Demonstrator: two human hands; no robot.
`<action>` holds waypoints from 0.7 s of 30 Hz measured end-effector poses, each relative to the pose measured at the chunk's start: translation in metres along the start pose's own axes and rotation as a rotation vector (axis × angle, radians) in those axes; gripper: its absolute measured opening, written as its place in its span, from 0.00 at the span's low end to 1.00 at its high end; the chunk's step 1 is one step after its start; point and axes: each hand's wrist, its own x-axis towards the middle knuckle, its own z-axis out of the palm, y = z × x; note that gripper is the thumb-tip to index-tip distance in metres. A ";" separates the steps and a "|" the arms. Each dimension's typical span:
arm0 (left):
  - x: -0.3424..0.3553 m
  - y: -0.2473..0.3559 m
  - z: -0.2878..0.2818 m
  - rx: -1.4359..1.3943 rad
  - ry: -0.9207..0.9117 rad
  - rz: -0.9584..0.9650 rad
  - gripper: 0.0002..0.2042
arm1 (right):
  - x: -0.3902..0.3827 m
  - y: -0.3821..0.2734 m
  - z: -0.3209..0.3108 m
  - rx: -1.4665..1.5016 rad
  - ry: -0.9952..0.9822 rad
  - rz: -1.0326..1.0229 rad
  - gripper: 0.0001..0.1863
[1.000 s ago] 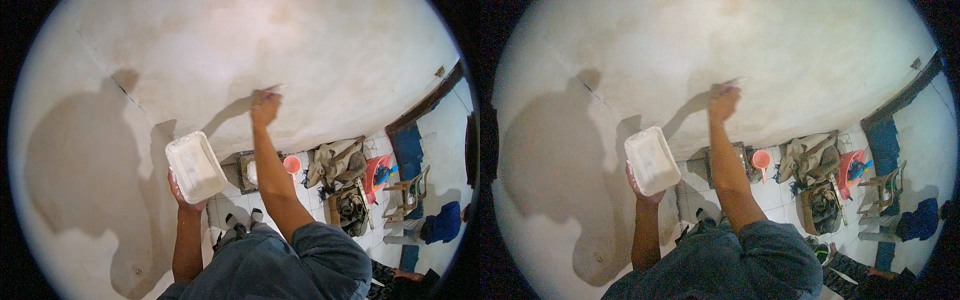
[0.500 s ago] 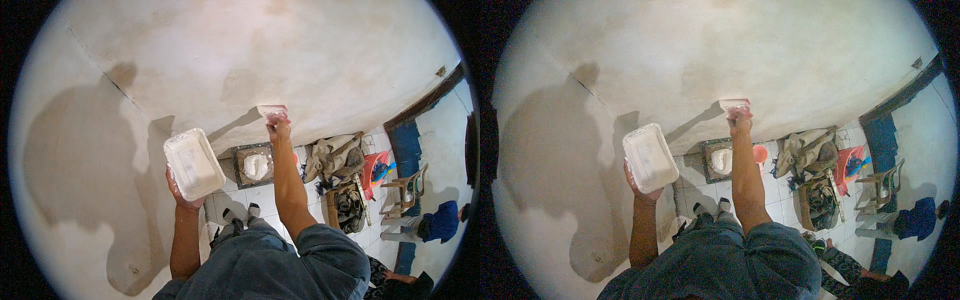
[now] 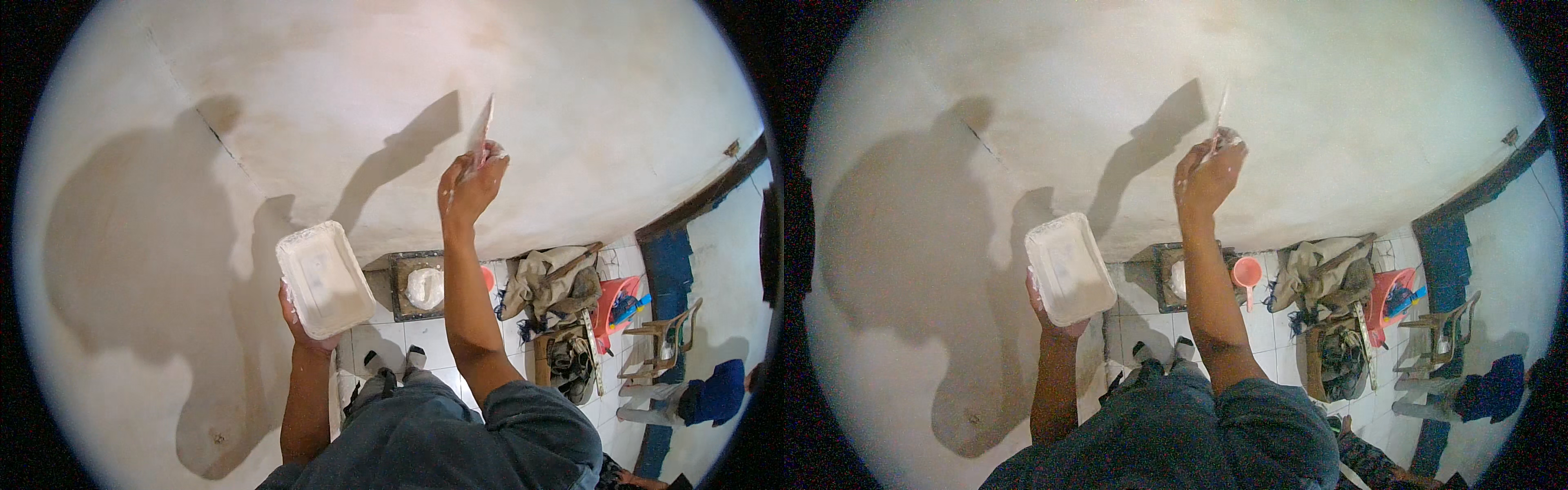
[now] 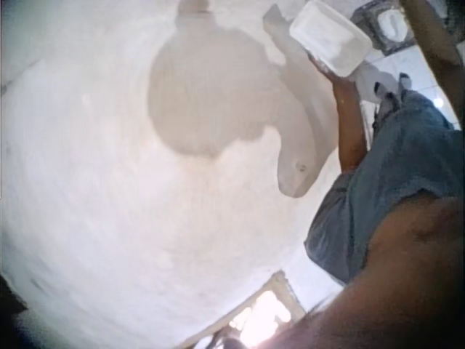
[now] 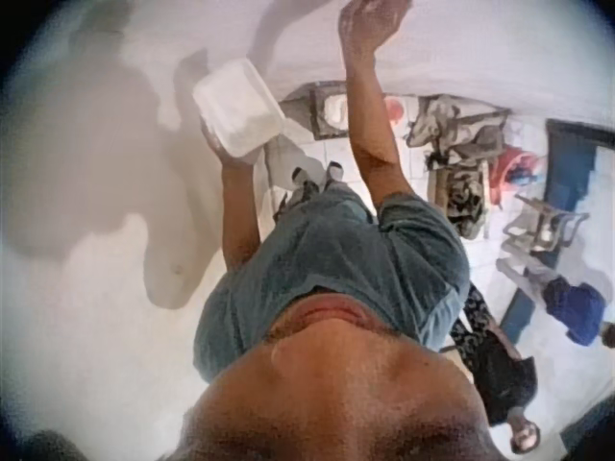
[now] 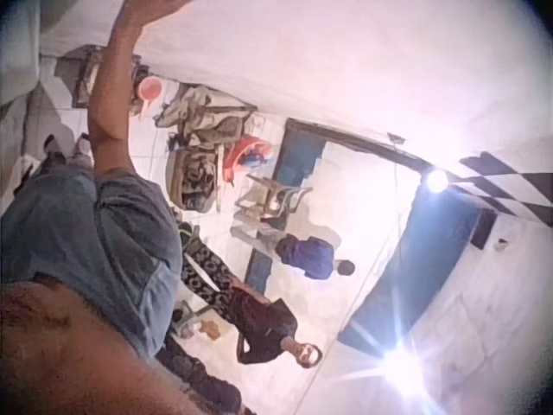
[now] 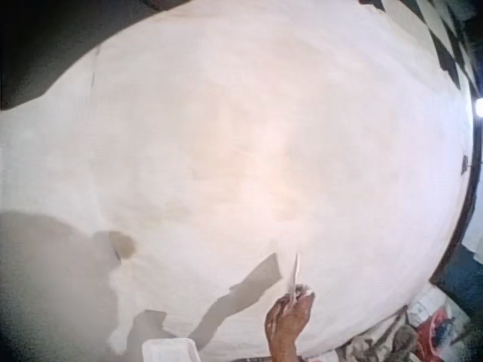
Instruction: The person applies patching compound to a wall using a putty knife, repeatedly loading the tool from a container and spreading the material over gaps and uneven surfaces.
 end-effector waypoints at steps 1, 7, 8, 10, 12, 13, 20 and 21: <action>0.001 -0.001 0.001 -0.009 -0.004 -0.005 0.32 | -0.004 0.021 0.016 0.146 -0.037 0.100 0.15; 0.009 -0.006 -0.005 0.005 0.007 0.022 0.31 | -0.076 0.044 0.095 -0.262 -0.268 -0.372 0.14; 0.015 -0.010 -0.007 -0.007 0.008 0.014 0.31 | -0.102 0.044 0.102 -0.177 -0.484 -0.320 0.15; 0.015 -0.008 -0.013 -0.009 0.038 0.020 0.31 | -0.144 0.033 0.096 -0.066 -0.605 -0.351 0.17; 0.016 -0.008 -0.012 -0.001 0.085 0.019 0.31 | -0.163 0.036 0.084 0.021 -0.660 -0.242 0.16; 0.016 -0.008 -0.012 0.001 0.125 0.022 0.31 | -0.170 0.043 0.079 0.019 -0.665 -0.232 0.16; 0.009 -0.006 -0.019 -0.006 0.104 0.036 0.31 | -0.175 0.139 0.045 0.432 -0.459 0.626 0.14; 0.010 -0.006 -0.021 -0.001 0.105 0.031 0.31 | -0.172 0.161 0.046 0.344 -0.320 0.654 0.14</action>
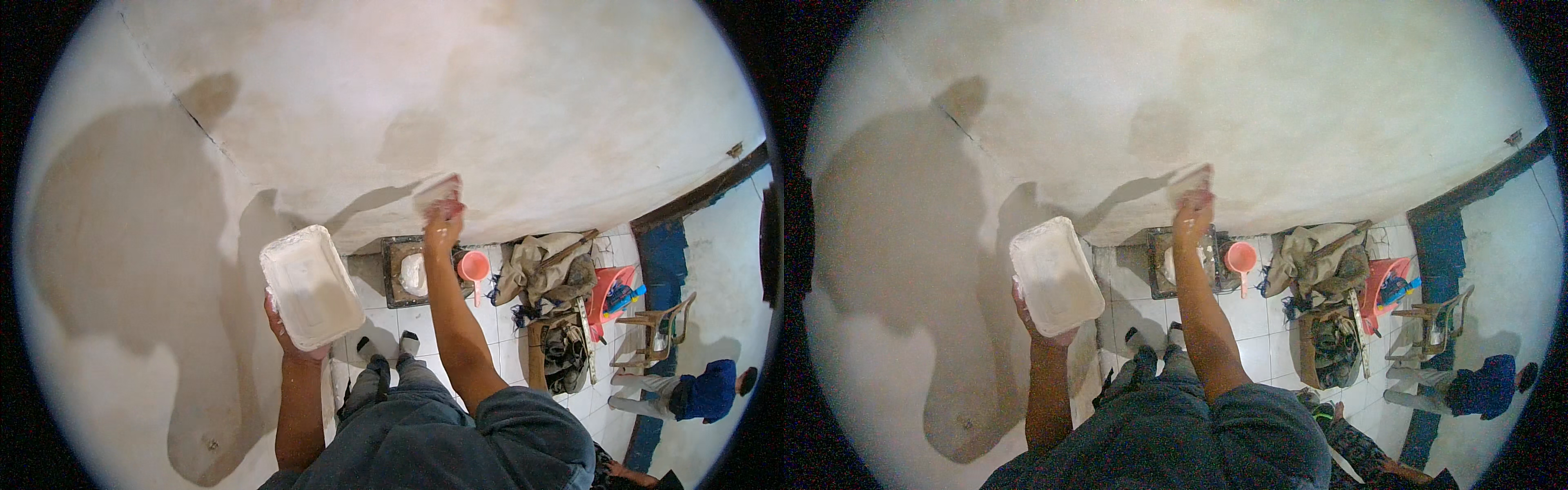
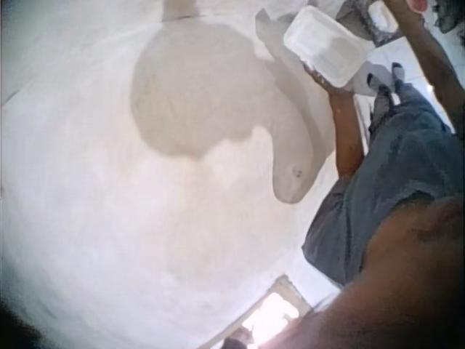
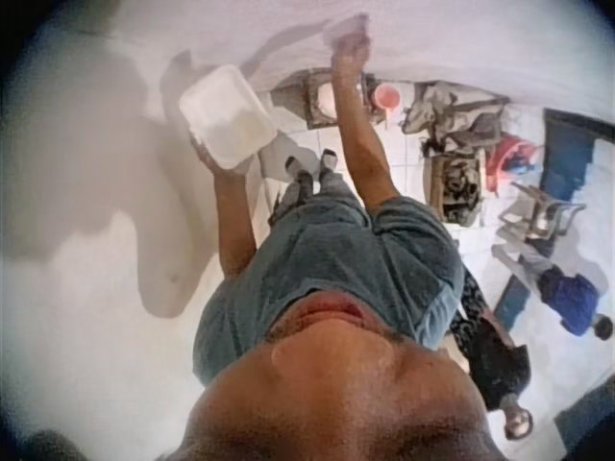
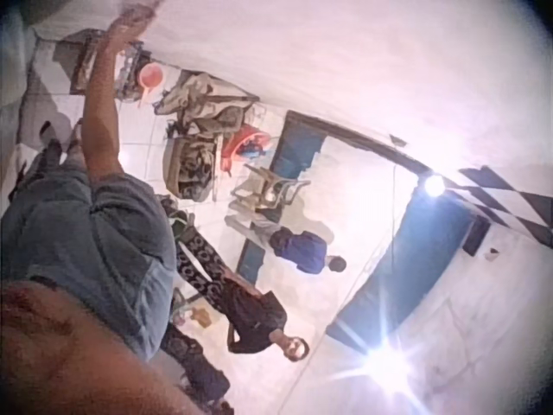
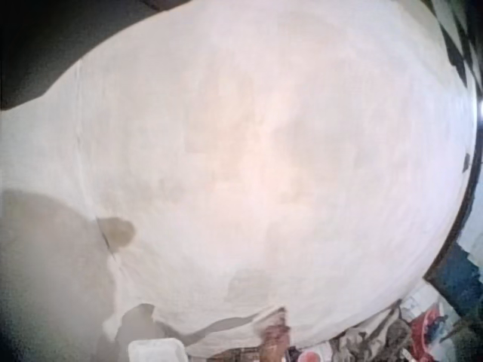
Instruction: The person applies patching compound to a wall using a putty knife, repeatedly loading the tool from a container and spreading the material over gaps and uneven surfaces.
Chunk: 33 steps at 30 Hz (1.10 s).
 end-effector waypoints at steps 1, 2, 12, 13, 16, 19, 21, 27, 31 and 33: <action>0.001 -0.001 0.001 0.007 -0.001 -0.009 0.31 | 0.013 0.017 -0.003 -0.035 0.164 0.009 0.14; 0.002 -0.003 0.005 0.012 -0.009 -0.021 0.31 | 0.024 0.034 0.002 -0.037 0.179 0.008 0.14; 0.010 -0.007 -0.005 0.013 -0.024 0.008 0.33 | -0.052 -0.100 0.168 -0.216 -0.068 -0.292 0.29; 0.009 -0.007 -0.007 0.013 -0.018 0.033 0.33 | -0.056 -0.106 0.163 -0.212 -0.072 -0.294 0.29; 0.006 -0.005 -0.004 0.020 0.004 0.058 0.34 | -0.060 -0.131 0.132 0.175 -0.407 -0.138 0.24; 0.002 -0.007 0.006 -0.003 0.003 0.001 0.33 | -0.045 -0.155 0.077 0.590 -0.696 0.205 0.17; 0.004 -0.015 0.011 -0.024 -0.004 -0.004 0.33 | -0.031 -0.157 0.046 0.492 -0.602 0.230 0.15; -0.008 -0.043 0.030 -0.049 -0.110 -0.054 0.30 | -0.019 -0.235 -0.052 0.502 -0.552 0.169 0.15; 0.001 -0.063 0.040 -0.084 -0.109 -0.178 0.30 | -0.011 -0.260 -0.089 0.318 -0.616 0.123 0.19; 0.005 -0.080 0.047 -0.068 -0.147 -0.212 0.31 | -0.014 -0.267 -0.108 0.009 -0.726 0.139 0.26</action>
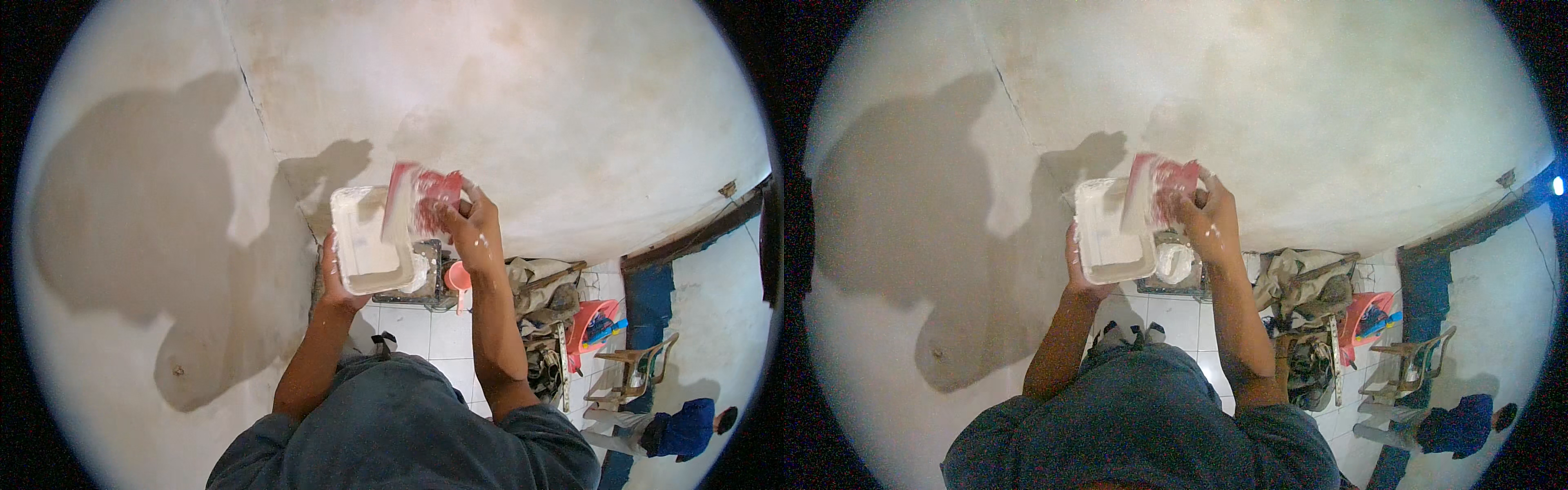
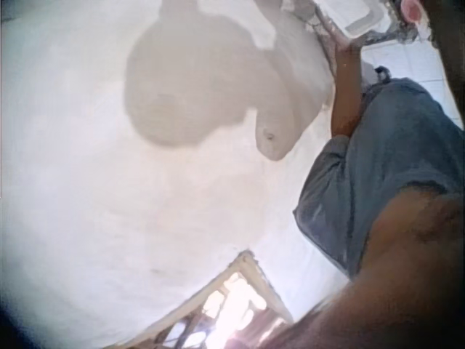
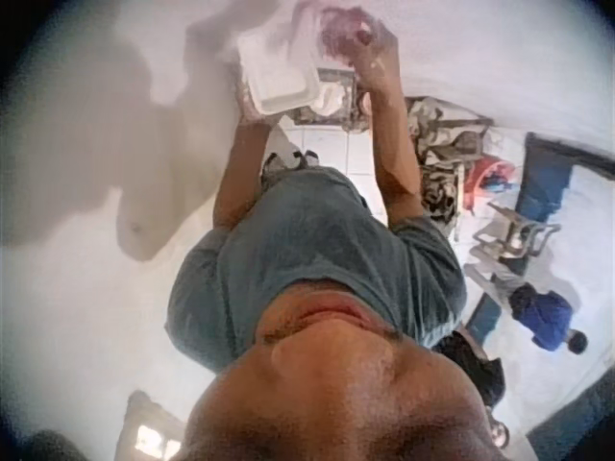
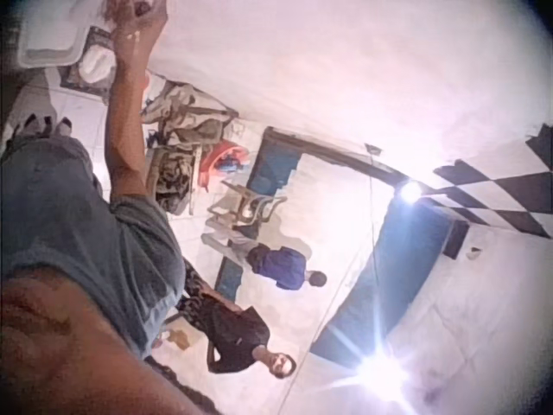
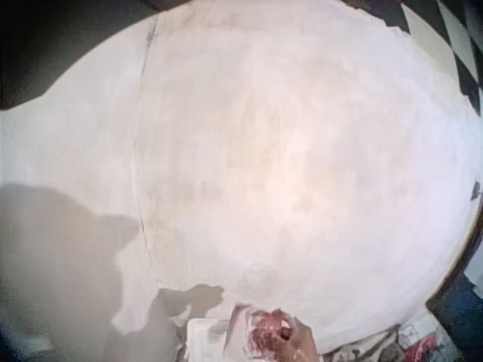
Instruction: The person applies patching compound to a wall using a putty knife, repeatedly loading the tool from a container and spreading the material over gaps and uneven surfaces.
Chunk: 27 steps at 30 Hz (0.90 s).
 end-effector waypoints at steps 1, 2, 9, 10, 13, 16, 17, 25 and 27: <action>0.002 -0.008 0.004 -0.029 -0.094 0.010 0.31 | -0.001 0.021 -0.004 0.033 -0.017 -0.087 0.32; 0.005 -0.016 0.001 -0.034 -0.087 0.005 0.31 | -0.010 0.022 -0.008 0.030 -0.016 -0.077 0.32; 0.012 -0.034 0.005 -0.024 -0.139 -0.038 0.32 | -0.028 0.025 -0.018 -0.550 0.045 -0.162 0.25; 0.010 -0.034 0.008 -0.022 -0.137 -0.063 0.32 | -0.029 0.025 -0.019 -0.571 0.044 -0.135 0.23; 0.014 -0.042 0.020 -0.005 -0.151 -0.108 0.31 | -0.027 0.033 -0.016 -0.432 0.057 -0.210 0.18; 0.015 -0.049 0.018 0.054 -0.242 -0.136 0.30 | -0.027 0.028 -0.010 -0.431 0.013 -0.272 0.19; 0.014 -0.054 0.017 0.077 -0.225 -0.120 0.31 | -0.029 0.027 -0.007 -0.442 0.032 -0.246 0.19; 0.010 -0.059 0.009 -0.029 -0.179 -0.129 0.32 | -0.032 0.034 -0.031 -0.447 0.072 -0.165 0.17; 0.012 -0.061 0.002 -0.013 -0.172 -0.114 0.32 | -0.034 0.041 -0.035 -0.422 0.111 -0.130 0.17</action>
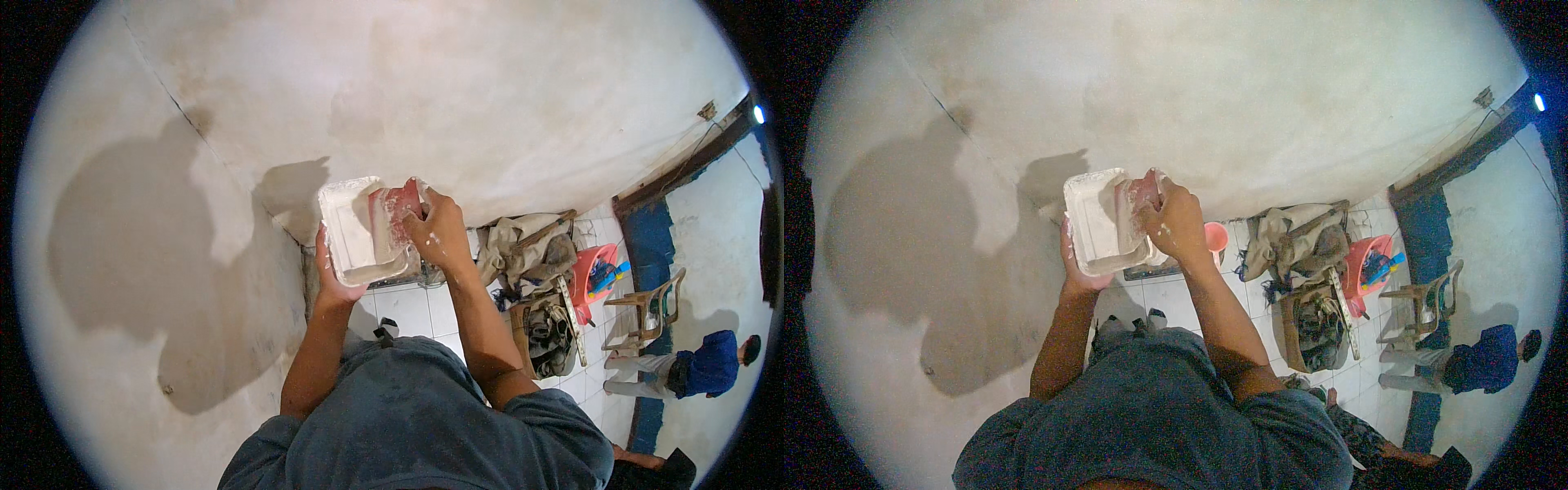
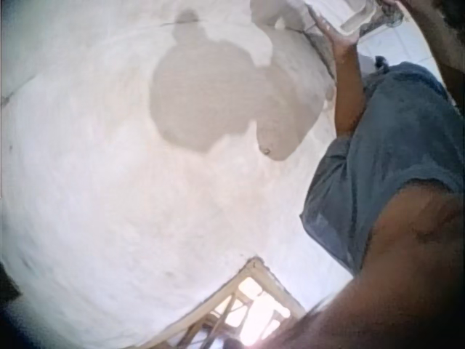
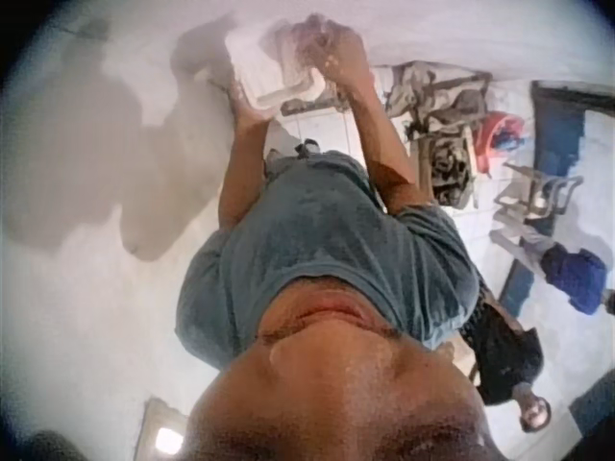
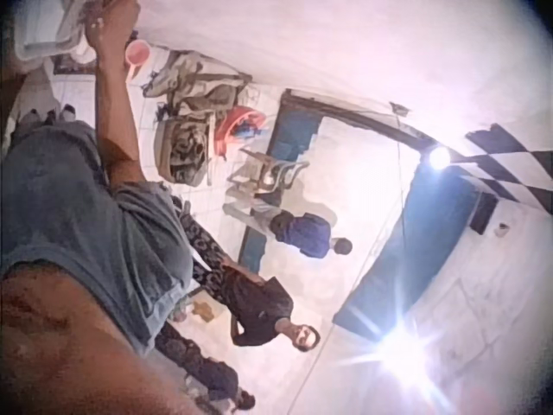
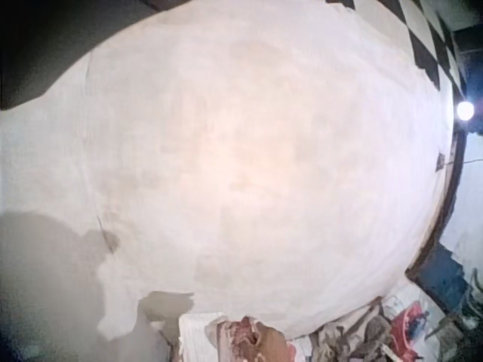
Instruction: The person applies patching compound to a wall using a putty knife, repeatedly loading the tool from a container and spreading the material over gaps and uneven surfaces.
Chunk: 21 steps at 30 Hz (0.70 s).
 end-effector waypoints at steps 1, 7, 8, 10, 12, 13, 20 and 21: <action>0.000 -0.001 -0.003 0.019 0.004 0.016 0.31 | -0.002 0.004 0.001 0.020 0.033 0.039 0.17; 0.005 -0.010 -0.005 0.014 -0.027 -0.028 0.30 | -0.005 0.004 0.024 0.028 -0.063 -0.054 0.18; 0.004 -0.011 -0.003 0.016 -0.025 -0.028 0.30 | -0.006 0.002 0.026 -0.036 -0.057 -0.037 0.19; 0.003 -0.015 0.005 0.060 -0.019 0.038 0.29 | -0.010 -0.007 0.024 -0.025 -0.051 -0.055 0.19; 0.002 -0.017 0.009 0.056 -0.036 0.038 0.30 | -0.011 -0.005 0.020 -0.015 -0.045 -0.068 0.20; 0.001 -0.018 0.010 0.050 -0.055 0.039 0.30 | -0.008 0.001 0.016 -0.027 -0.078 -0.087 0.22; 0.002 -0.020 0.003 0.036 0.063 0.021 0.30 | -0.010 0.018 -0.016 -0.028 -0.050 0.006 0.25; 0.002 -0.021 0.004 0.034 0.036 0.012 0.31 | -0.010 0.018 -0.018 -0.017 -0.104 0.048 0.27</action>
